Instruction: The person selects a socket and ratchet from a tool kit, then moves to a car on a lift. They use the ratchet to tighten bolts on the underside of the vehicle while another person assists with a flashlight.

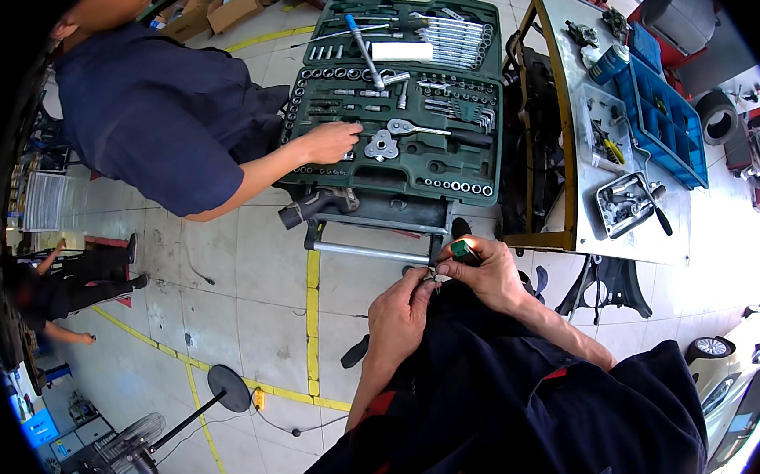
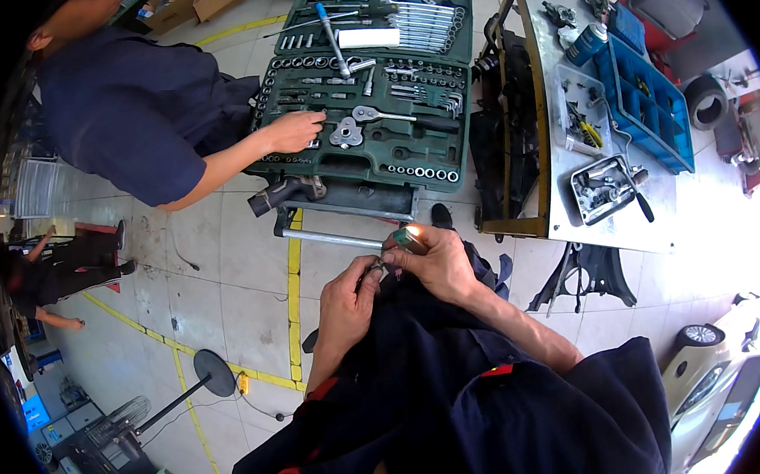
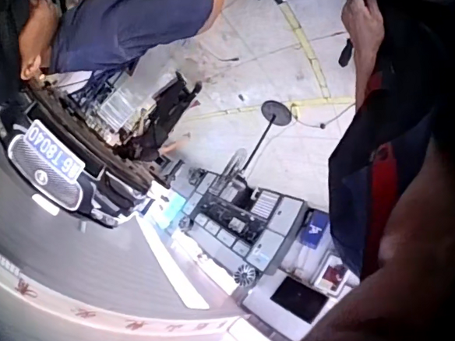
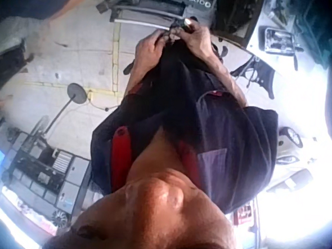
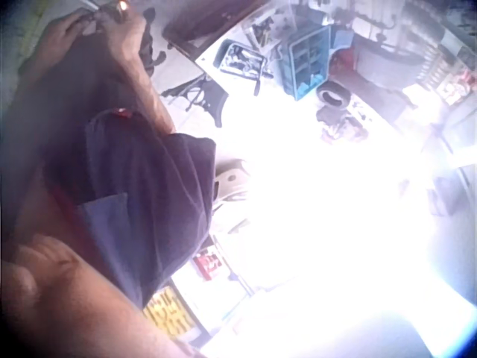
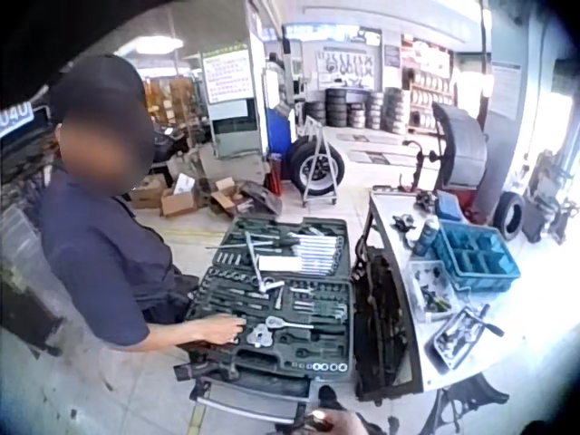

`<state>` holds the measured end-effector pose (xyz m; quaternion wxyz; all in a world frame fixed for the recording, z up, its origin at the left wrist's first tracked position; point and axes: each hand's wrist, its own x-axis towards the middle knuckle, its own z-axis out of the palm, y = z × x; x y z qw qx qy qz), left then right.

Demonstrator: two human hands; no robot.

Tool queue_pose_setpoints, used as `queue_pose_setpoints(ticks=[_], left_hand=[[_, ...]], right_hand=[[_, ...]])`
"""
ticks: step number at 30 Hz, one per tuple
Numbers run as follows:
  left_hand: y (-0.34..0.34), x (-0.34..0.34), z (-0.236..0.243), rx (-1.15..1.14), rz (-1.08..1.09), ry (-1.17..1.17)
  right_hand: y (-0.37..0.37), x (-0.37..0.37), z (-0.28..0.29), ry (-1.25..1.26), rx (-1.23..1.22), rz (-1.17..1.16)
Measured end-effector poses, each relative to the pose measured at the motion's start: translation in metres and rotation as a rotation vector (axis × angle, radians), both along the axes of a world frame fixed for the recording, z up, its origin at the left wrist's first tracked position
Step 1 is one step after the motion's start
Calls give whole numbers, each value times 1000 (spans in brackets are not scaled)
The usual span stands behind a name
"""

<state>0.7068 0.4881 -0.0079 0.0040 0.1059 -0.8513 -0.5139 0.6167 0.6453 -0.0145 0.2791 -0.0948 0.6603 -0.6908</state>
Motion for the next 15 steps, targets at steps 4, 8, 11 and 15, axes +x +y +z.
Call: queue_pose_setpoints(ticks=[4, 8, 11, 15], left_hand=[[-12, 6, -2, -15, 16, -11], [-23, 8, -7, -26, 41, -32], [-29, 4, -11, -10, 75, -77], [-38, -8, -17, 45, 146, -151]], right_hand=[[-12, 1, -17, 19, 41, 111], [-20, -5, -21, 39, 156, 153], [-26, -15, -11, 56, 210, 107], [-25, -57, -19, -106, 255, 71]])
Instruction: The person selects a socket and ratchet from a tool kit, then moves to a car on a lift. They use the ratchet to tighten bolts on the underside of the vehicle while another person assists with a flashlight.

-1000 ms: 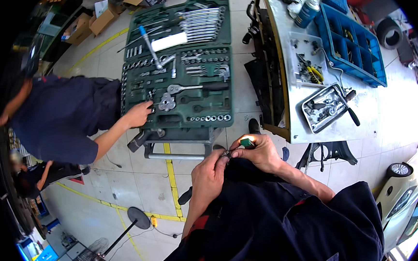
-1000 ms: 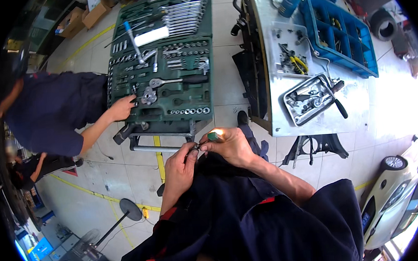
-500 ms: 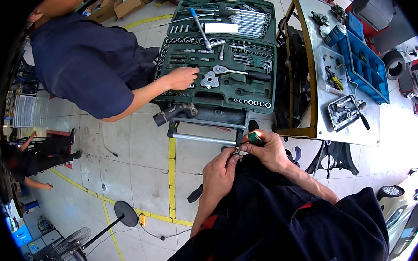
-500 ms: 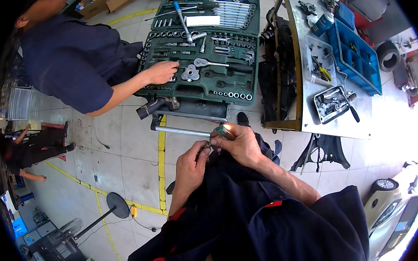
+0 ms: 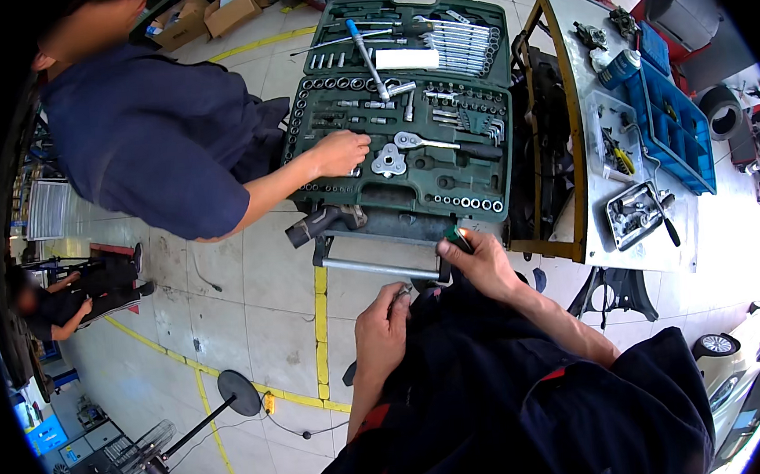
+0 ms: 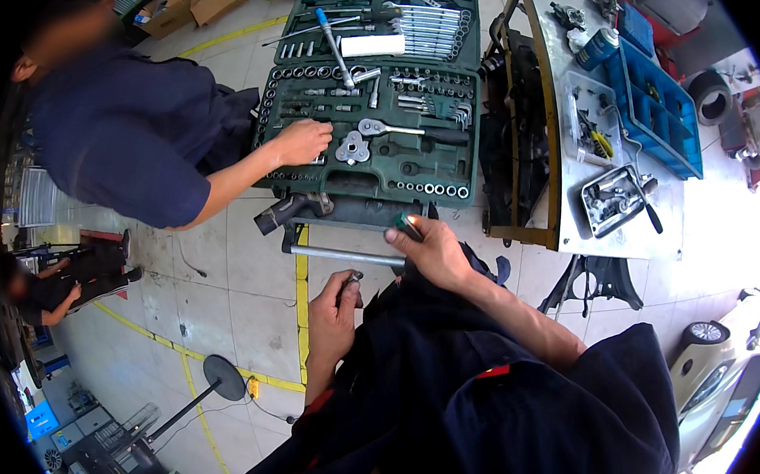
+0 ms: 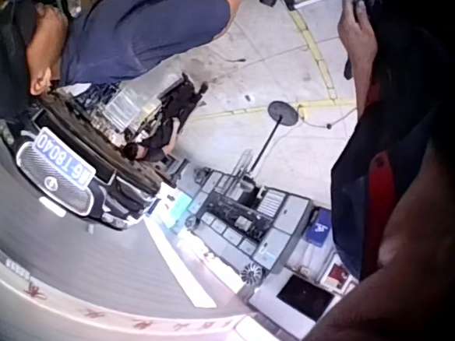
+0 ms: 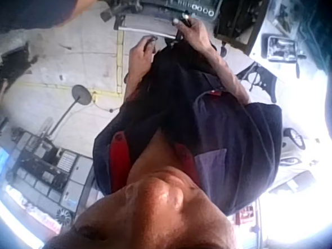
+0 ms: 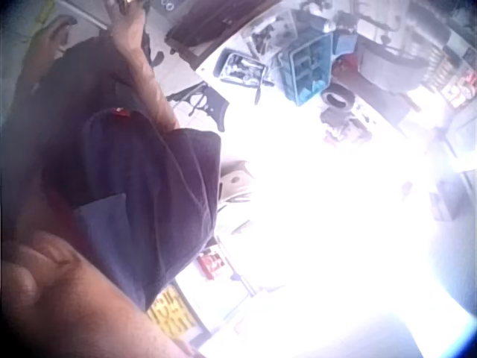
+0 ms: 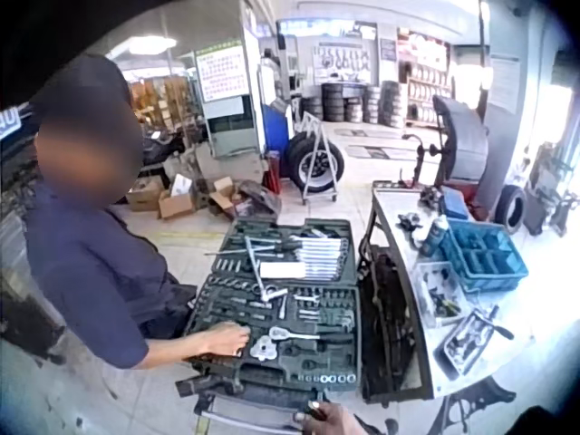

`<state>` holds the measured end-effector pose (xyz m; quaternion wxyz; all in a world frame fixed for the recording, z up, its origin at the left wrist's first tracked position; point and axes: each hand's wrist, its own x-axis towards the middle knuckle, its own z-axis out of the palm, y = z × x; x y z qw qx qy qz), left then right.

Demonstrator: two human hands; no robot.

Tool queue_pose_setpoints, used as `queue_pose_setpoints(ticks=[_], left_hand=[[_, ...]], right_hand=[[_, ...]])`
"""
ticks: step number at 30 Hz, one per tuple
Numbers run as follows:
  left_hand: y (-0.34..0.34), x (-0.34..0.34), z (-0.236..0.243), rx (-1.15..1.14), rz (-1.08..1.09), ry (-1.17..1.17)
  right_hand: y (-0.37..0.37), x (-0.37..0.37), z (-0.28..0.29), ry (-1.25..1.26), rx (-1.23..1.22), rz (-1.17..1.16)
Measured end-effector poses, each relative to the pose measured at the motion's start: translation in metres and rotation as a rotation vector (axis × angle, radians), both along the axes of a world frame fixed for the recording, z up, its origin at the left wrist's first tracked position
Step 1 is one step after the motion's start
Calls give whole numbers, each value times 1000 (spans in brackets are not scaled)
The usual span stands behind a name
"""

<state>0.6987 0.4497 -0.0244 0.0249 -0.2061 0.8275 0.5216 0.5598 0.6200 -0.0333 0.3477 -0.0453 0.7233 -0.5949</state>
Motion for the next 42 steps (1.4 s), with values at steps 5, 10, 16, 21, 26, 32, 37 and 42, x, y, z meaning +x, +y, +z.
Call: queue_pose_setpoints(ticks=[5, 10, 16, 21, 26, 32, 37, 42], left_hand=[[-8, -25, 0, -4, 95, -86], [-10, -60, 1, 56, 222, -135], [-9, -99, 15, 42, 239, -293], [-4, -114, 19, 61, 313, -350], [0, -124, 17, 84, 358, -365], [-1, -135, 20, 76, 364, -405], [-6, -133, 20, 82, 396, -402], [-5, -126, 19, 100, 435, -414]], right_hand=[[1, -66, -59, 132, 73, -18], [-22, -126, -81, 56, 128, 84], [-61, -154, -126, -268, -23, 75], [-71, -167, -126, -122, 119, 121], [-85, -171, -135, -142, 123, 137], [-102, -179, -139, -203, 198, 195], [-105, -173, -149, -267, 163, 123], [-98, -158, -116, -296, 31, 134]])
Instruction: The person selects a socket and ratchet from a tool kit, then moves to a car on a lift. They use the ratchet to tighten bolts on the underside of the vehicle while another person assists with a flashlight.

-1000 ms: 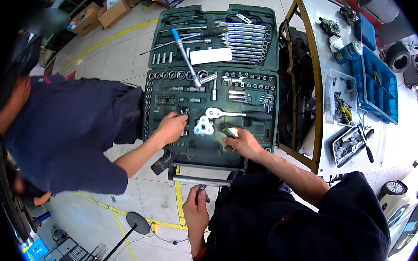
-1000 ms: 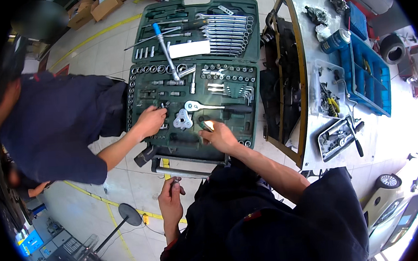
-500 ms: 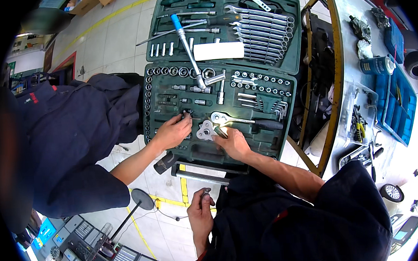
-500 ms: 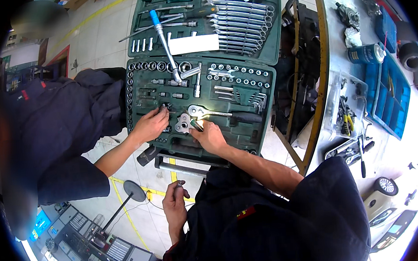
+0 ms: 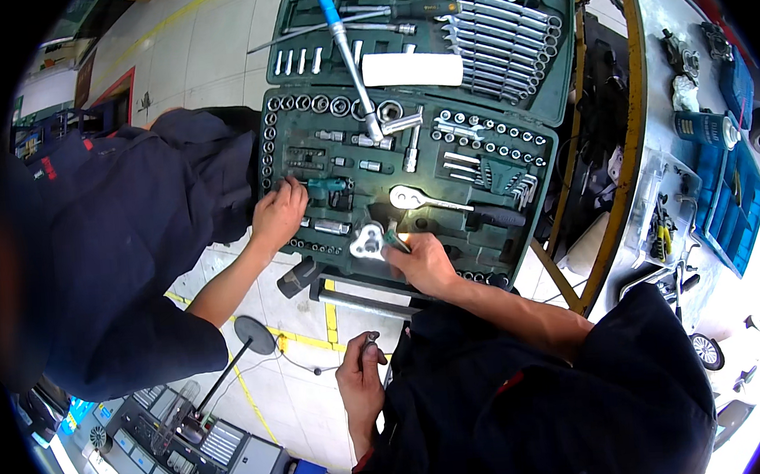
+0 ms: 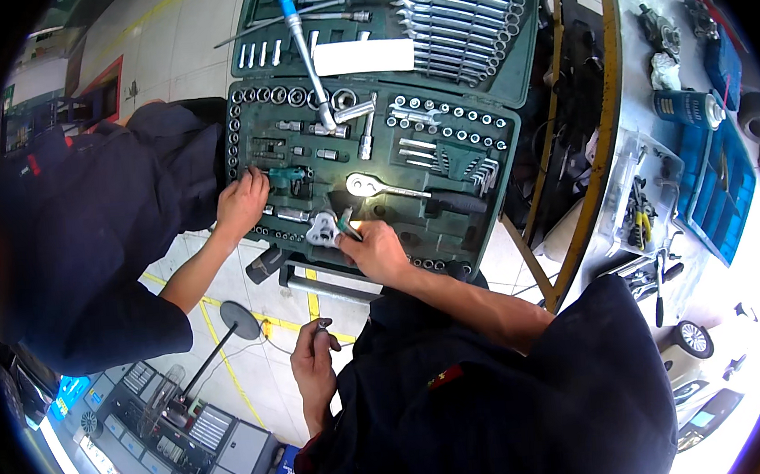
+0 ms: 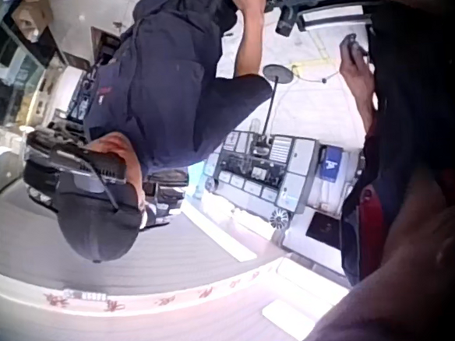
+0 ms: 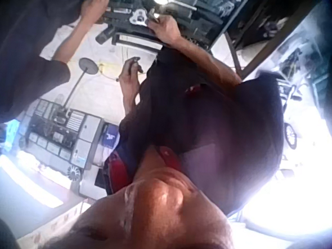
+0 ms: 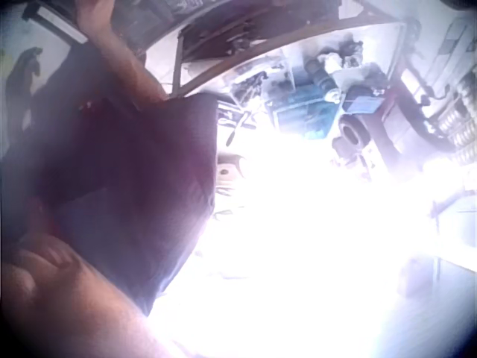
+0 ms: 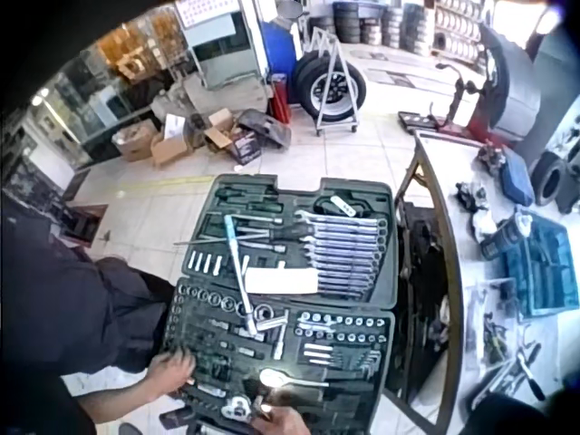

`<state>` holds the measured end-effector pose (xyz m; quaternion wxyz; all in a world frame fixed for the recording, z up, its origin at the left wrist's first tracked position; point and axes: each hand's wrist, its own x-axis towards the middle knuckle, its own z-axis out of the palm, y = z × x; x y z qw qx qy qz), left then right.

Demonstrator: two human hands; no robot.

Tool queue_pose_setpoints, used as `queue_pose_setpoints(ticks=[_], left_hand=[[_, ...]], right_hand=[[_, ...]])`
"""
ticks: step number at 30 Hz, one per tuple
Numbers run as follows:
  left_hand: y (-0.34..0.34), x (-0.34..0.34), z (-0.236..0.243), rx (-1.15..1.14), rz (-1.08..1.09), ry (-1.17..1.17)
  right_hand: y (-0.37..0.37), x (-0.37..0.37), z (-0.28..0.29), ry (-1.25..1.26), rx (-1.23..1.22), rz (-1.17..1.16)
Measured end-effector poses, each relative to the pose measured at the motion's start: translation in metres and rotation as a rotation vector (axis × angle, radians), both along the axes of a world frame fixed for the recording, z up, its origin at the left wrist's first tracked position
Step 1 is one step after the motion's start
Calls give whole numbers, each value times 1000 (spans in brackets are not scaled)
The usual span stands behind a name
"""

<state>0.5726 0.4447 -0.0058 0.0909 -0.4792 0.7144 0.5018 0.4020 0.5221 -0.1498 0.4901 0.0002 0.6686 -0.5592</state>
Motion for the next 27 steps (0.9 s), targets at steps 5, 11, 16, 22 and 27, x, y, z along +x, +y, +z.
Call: queue_pose_setpoints(ticks=[5, 11, 16, 22, 27], left_hand=[[-1, 6, -2, -4, 12, -22], [2, 4, 7, -46, 34, -71], [2, 4, 5, -18, 21, -79], [2, -1, 1, -23, 21, 23], [2, -5, 4, -40, 46, -17]], right_hand=[[16, 32, 28, -114, -175, 125], [12, 8, 20, -50, -70, 49], [3, -23, -14, 4, 41, 31], [-4, -40, -30, 114, 16, 180], [-1, -49, -1, 129, 18, 179]])
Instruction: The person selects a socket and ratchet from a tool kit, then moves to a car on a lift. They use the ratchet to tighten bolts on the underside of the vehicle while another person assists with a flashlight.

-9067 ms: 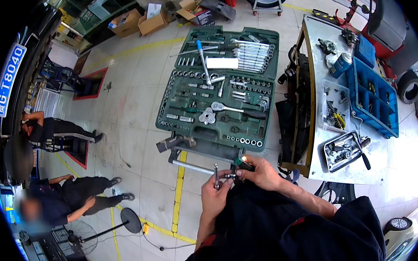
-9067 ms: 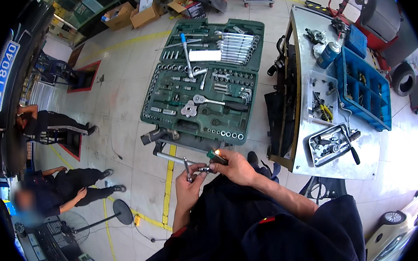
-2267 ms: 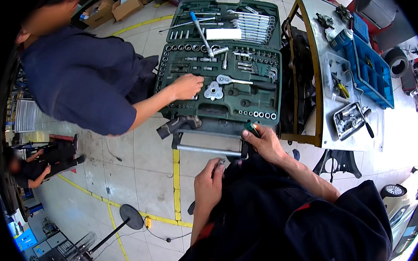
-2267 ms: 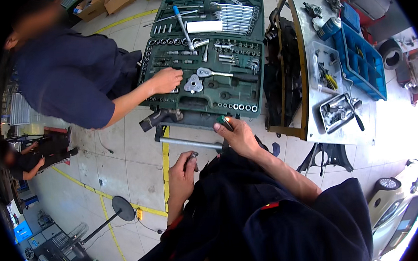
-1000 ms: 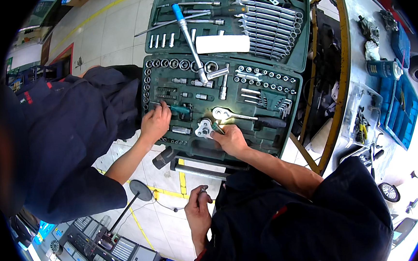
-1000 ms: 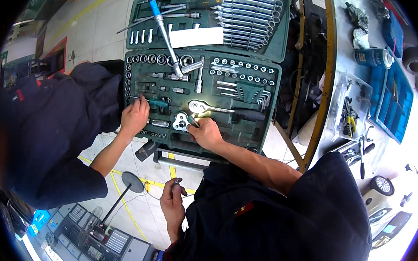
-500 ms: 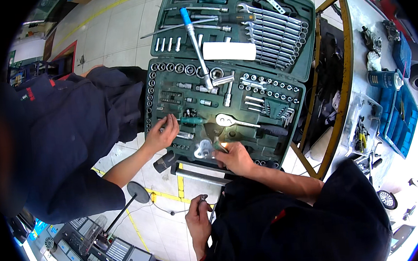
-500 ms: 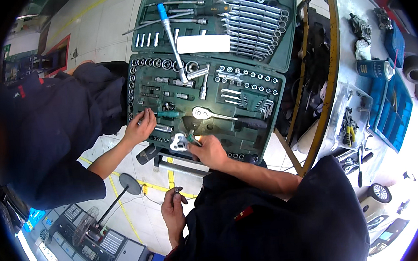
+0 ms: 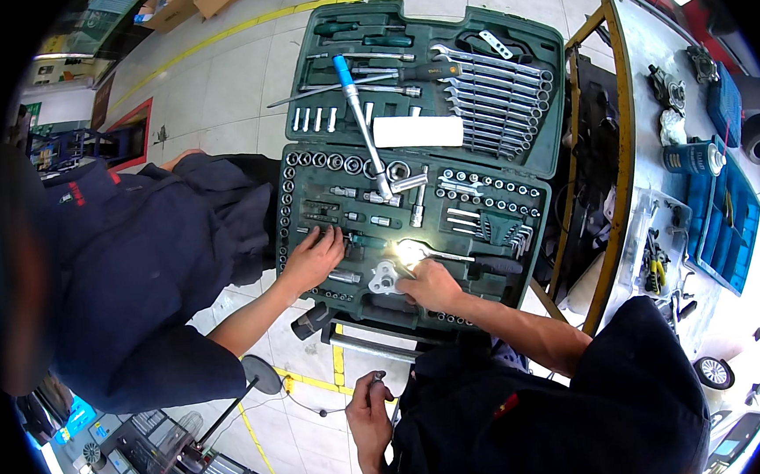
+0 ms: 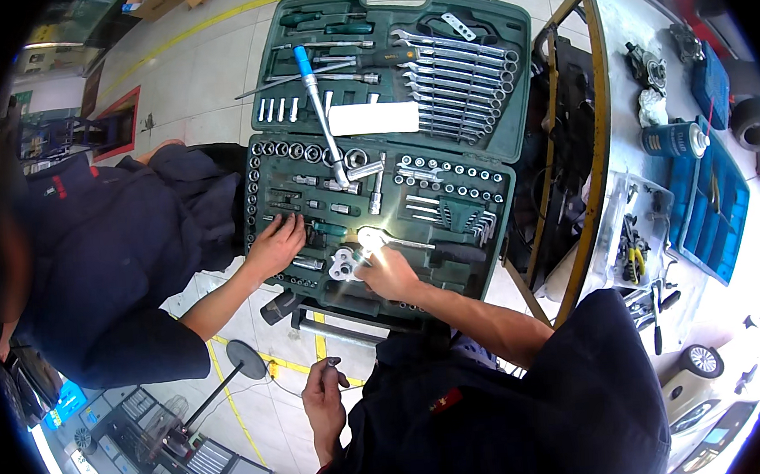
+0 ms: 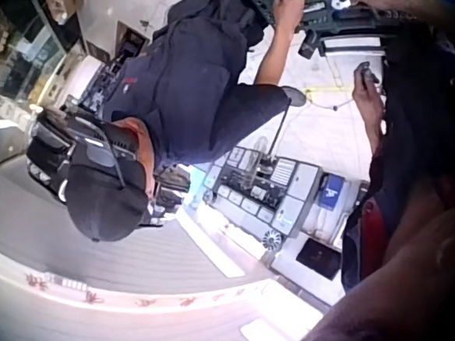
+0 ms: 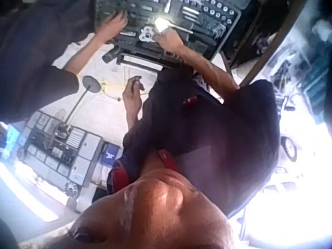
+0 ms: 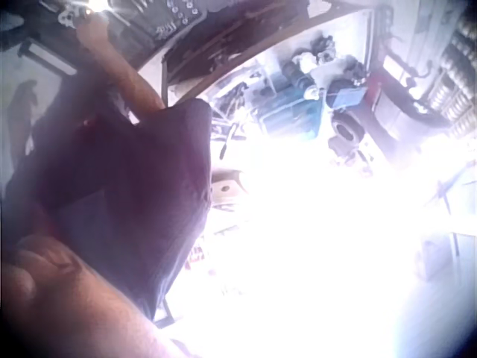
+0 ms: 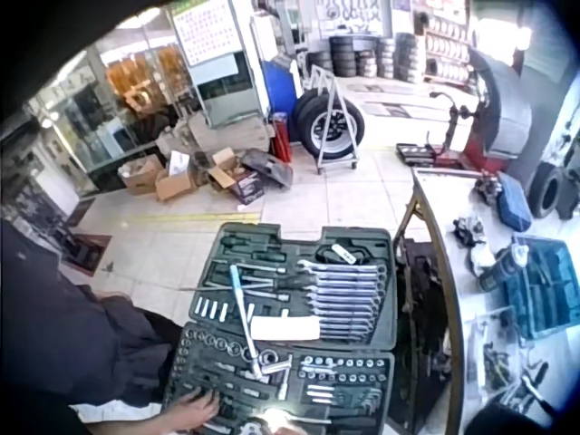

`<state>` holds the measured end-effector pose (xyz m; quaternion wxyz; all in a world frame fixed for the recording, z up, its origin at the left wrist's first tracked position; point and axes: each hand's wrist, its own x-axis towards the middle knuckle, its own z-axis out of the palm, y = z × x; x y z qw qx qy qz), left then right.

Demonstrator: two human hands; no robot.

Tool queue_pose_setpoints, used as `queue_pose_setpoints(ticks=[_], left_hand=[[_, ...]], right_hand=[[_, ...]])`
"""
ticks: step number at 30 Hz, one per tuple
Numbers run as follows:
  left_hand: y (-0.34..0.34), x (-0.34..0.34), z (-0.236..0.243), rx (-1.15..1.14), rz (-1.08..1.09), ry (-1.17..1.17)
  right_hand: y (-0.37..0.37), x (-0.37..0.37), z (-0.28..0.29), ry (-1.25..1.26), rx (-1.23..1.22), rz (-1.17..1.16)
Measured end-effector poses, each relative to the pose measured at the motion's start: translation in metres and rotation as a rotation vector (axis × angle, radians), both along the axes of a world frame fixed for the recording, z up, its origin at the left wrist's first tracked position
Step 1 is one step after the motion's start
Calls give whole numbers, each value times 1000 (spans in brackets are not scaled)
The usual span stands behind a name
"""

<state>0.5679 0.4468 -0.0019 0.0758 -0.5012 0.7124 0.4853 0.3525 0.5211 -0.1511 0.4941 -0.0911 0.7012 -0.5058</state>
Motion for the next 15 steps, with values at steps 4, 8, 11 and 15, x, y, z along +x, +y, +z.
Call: queue_pose_setpoints(ticks=[4, 8, 11, 15], left_hand=[[1, -4, 3, 2, 11, 9], [-1, -10, 5, 26, -4, -5], [-1, -5, 3, -15, -16, 46], [-2, -1, 6, -2, 34, 1]], right_hand=[[-2, -20, -8, 51, -49, 171], [-12, -25, -21, 75, 22, 256], [-4, -22, -3, 70, -1, 212], [-3, -30, 7, 44, 2, 230]])
